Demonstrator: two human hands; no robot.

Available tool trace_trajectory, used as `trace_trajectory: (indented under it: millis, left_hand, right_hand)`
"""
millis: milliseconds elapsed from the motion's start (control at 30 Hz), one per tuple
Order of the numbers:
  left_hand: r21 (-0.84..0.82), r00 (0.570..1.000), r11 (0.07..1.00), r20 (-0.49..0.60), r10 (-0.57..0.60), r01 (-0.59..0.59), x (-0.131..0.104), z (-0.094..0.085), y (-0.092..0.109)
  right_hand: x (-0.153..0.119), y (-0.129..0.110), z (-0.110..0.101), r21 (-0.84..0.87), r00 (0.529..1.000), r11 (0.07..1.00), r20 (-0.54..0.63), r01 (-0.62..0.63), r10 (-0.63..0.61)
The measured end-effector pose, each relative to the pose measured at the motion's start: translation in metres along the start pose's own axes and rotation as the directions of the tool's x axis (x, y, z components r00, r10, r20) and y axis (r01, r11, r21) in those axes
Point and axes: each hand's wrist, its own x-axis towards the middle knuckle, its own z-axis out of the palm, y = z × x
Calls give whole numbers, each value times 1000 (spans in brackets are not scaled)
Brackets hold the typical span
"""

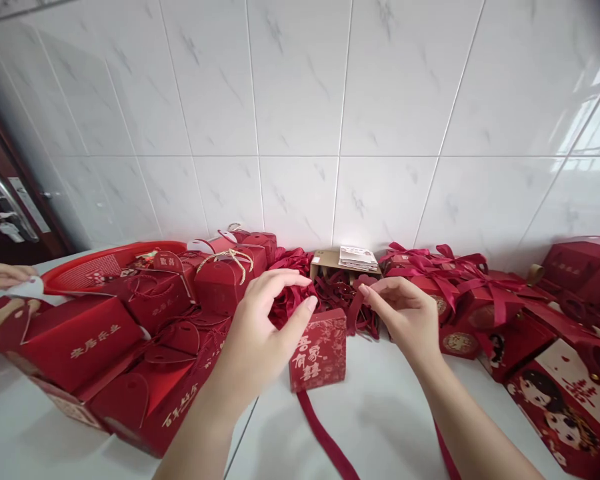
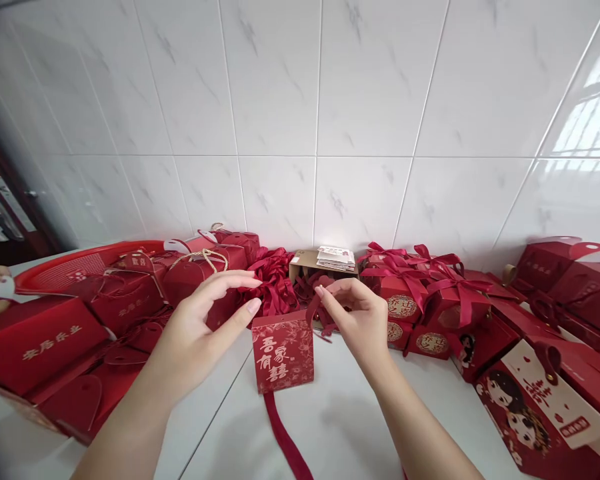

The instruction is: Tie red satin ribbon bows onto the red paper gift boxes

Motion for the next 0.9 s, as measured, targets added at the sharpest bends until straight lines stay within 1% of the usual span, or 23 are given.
trace_trajectory:
  millis: [33,100,200,267,300,433,567,633,700,733,833,900]
  left_hand:
    - [-18,1000,1000,9,1,-1,-1,1,4]
    - [-65,999,998,53,1,2,-4,7,9]
    - [-165,987,986,158,32,-6,-10,15,15]
    - [-214,979,976,187,77,-36,-13,18,19]
    - [-226,978,972,184,99,-56,-14,18,21]
    - [-233,964,959,172,204,-161,-17,14,26]
    - [-290,915,929,261,309,-231,-16,2,23]
    - [-316,907,917,258,331,-245,-13,-3,20]
    - [-329,910,910,240,338,-251,-10,-6,18]
    - [-336,905,906,245,348,-257,-9,-6,17]
    - [-386,857,872,292,424,-300,-8,-4,18]
    - [-416,830,845,294,474,-336,-8,-3,20]
  right_hand:
    - [-3,-6,-1,52,1000,999,2,13,-13]
    - [-9,-17,-3,132,997,990,55,51,-59]
    - [-19,-28,-8,135,969,980,179,146,-169]
    - [-25,-32,-10,132,946,969,226,207,-233]
    - [-27,-33,-10,143,939,965,239,219,-248]
    - [-31,-35,-12,215,930,958,275,189,-245]
    - [-32,-37,-16,291,907,942,328,167,-262]
    - [-31,-38,-18,344,893,929,364,135,-265]
    - [-31,-38,-19,408,867,909,420,83,-267]
    - [-31,-38,-19,441,853,896,442,61,-276]
    - [-30,-39,-19,517,821,855,474,33,-318]
    - [-30,-39,-19,556,806,830,478,30,-349]
